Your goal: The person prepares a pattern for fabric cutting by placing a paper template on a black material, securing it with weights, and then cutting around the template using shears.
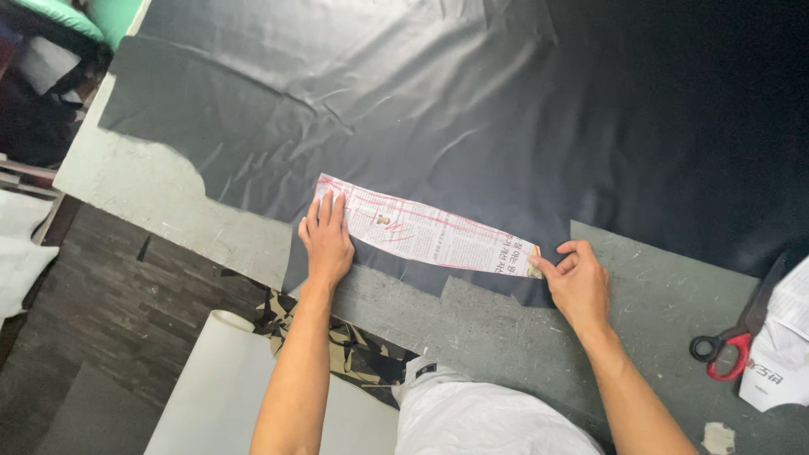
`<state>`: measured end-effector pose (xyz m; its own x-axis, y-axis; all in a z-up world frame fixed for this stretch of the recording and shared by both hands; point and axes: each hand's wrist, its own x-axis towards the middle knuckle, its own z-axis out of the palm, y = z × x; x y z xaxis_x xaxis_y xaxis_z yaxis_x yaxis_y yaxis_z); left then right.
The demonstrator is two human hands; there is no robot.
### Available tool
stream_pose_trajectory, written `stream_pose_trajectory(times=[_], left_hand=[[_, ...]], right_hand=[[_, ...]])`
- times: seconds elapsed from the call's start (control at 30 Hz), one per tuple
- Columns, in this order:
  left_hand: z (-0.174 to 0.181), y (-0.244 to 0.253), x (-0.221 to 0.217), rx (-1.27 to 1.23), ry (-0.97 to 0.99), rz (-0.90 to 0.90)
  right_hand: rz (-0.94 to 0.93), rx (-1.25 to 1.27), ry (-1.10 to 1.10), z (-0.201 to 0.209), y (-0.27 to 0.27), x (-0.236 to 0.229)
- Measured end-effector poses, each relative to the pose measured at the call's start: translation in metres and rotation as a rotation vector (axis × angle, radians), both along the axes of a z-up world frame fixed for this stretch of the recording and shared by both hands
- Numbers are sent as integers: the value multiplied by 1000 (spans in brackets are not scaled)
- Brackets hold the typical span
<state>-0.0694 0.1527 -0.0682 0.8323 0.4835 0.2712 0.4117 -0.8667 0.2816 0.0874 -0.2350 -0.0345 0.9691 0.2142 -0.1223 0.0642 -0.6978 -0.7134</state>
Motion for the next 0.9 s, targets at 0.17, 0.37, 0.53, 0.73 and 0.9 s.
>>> stream_pose_trajectory(times=[0.17,0.37,0.53,0.73,0.9], left_hand=[[1,1,-1,5,3,-3],[4,5,-3,0,27,-16],[4,5,-3,0,25,-25],[6,3,-5,2,39,-29],[11,8,-9,-46,35,-40]], right_hand=[[9,43,-8,-7,-2,3],[-5,55,12,-10,-4,4],[-5,62,13,-10,-4,4],[-12,63,38,-9,-5,7],[7,42,40,-8,-5,9]])
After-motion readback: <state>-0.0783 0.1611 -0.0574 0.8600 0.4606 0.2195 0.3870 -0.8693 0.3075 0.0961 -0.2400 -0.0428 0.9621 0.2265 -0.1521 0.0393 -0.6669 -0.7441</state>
